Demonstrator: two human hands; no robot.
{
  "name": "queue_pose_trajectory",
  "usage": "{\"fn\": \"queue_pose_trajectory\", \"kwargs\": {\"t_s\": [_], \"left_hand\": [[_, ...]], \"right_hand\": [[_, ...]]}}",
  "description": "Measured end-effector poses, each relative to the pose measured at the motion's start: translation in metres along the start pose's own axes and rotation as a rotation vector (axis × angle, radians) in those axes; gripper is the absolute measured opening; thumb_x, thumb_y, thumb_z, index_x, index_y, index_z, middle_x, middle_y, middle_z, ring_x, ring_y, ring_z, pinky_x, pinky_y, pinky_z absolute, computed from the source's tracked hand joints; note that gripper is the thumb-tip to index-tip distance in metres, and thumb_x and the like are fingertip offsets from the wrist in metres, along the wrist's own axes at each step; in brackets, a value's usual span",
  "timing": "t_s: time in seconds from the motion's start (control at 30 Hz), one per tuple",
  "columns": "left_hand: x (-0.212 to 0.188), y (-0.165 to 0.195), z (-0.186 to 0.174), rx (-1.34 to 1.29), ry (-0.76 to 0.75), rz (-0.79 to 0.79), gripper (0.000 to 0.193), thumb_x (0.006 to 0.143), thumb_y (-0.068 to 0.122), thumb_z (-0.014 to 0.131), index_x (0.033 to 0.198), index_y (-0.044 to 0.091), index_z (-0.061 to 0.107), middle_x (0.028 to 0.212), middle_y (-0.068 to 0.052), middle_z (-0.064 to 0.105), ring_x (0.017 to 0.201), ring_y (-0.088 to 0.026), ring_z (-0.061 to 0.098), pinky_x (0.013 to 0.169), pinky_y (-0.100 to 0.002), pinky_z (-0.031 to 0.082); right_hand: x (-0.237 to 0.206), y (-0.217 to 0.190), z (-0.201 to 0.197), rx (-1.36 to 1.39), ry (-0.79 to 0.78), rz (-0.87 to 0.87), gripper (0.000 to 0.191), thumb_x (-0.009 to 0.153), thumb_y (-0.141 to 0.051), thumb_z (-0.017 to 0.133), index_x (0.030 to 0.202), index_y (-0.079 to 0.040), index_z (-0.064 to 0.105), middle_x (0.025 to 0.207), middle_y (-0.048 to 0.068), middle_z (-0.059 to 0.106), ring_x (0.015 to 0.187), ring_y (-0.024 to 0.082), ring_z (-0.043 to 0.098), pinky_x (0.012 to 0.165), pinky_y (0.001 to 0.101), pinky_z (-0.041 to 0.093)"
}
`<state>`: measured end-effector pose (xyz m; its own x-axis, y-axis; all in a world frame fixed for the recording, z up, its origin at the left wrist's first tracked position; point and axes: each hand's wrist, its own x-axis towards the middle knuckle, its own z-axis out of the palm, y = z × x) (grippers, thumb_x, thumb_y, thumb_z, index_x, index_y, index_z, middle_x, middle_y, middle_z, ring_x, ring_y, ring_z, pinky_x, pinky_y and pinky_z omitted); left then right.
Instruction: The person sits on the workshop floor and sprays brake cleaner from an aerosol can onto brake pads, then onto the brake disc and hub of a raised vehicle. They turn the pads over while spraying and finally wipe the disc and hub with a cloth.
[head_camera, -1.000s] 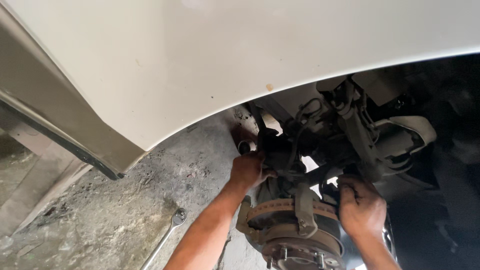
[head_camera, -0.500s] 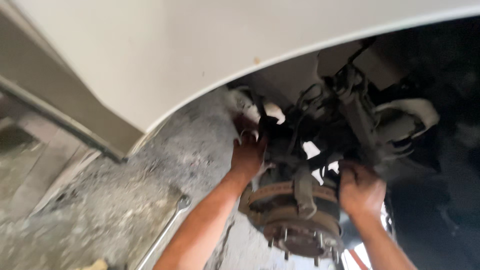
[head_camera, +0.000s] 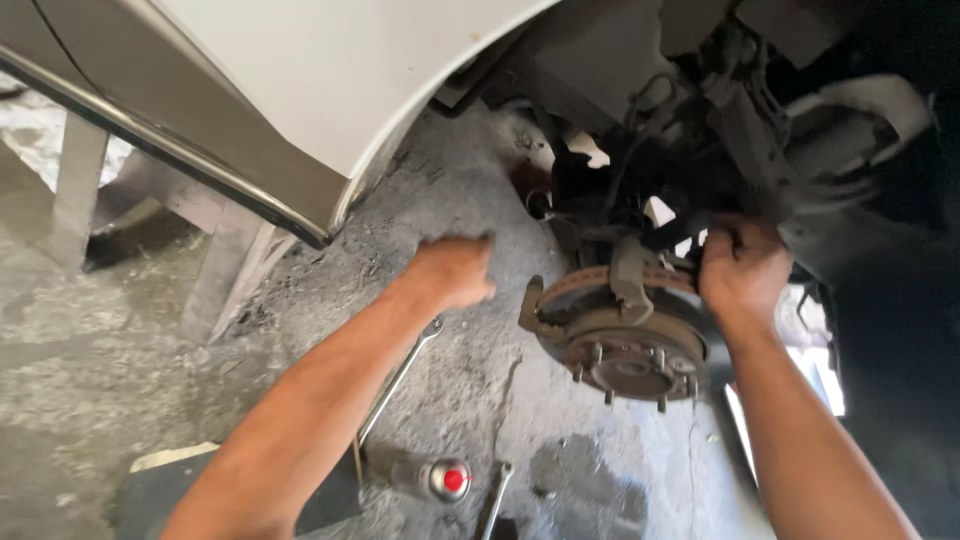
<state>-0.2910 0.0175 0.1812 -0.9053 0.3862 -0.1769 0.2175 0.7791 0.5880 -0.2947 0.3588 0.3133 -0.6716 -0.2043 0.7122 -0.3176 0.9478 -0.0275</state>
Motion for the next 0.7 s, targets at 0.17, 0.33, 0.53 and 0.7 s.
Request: {"fn": "queue_pose_trajectory", "kwargs": {"t_s": [0.17, 0.33, 0.53, 0.7], "left_hand": [[-0.056, 0.009, 0.062, 0.187, -0.546, 0.111, 0.080, 0.073, 0.042, 0.089, 0.135, 0.001, 0.058, 0.111, -0.017, 0.076, 0.097, -0.029, 0.074, 0.085, -0.043, 0.062], [-0.119, 0.015, 0.128, 0.206, -0.672, 0.224, 0.140, 0.065, 0.041, 0.093, 0.169, 0.016, 0.002, 0.156, -0.023, 0.046, 0.139, -0.039, 0.048, 0.112, -0.049, 0.046], [-0.131, -0.013, 0.204, 0.106, -0.668, 0.381, 0.122, 0.075, 0.037, 0.090, 0.166, 0.030, 0.010, 0.170, -0.016, 0.020, 0.150, -0.037, 0.031, 0.120, -0.048, 0.035], [-0.129, -0.036, 0.253, -0.139, -0.456, 0.469, 0.099, 0.078, 0.034, 0.087, 0.157, 0.020, 0.029, 0.155, -0.020, 0.039, 0.147, -0.039, 0.035, 0.120, -0.045, 0.035]], "right_hand": [[-0.011, -0.022, -0.021, 0.187, 0.184, 0.165, 0.017, 0.104, -0.006, 0.065, 0.119, -0.002, 0.071, 0.115, 0.017, 0.072, 0.108, 0.031, 0.070, 0.097, 0.0441, 0.055], [-0.085, -0.074, -0.054, 0.187, 0.326, 0.273, 0.031, 0.105, 0.001, 0.057, 0.136, -0.001, 0.057, 0.137, 0.015, 0.057, 0.125, 0.026, 0.061, 0.105, 0.0401, 0.054], [-0.178, -0.048, -0.090, 0.174, 0.110, 0.629, 0.037, 0.101, -0.003, 0.063, 0.137, -0.002, 0.056, 0.131, 0.015, 0.059, 0.117, 0.024, 0.060, 0.098, 0.0369, 0.052], [-0.211, -0.038, -0.083, 1.218, 0.478, 1.095, 0.035, 0.108, -0.019, 0.061, 0.137, 0.001, 0.060, 0.123, 0.014, 0.060, 0.101, 0.021, 0.060, 0.102, 0.0336, 0.060]]}}
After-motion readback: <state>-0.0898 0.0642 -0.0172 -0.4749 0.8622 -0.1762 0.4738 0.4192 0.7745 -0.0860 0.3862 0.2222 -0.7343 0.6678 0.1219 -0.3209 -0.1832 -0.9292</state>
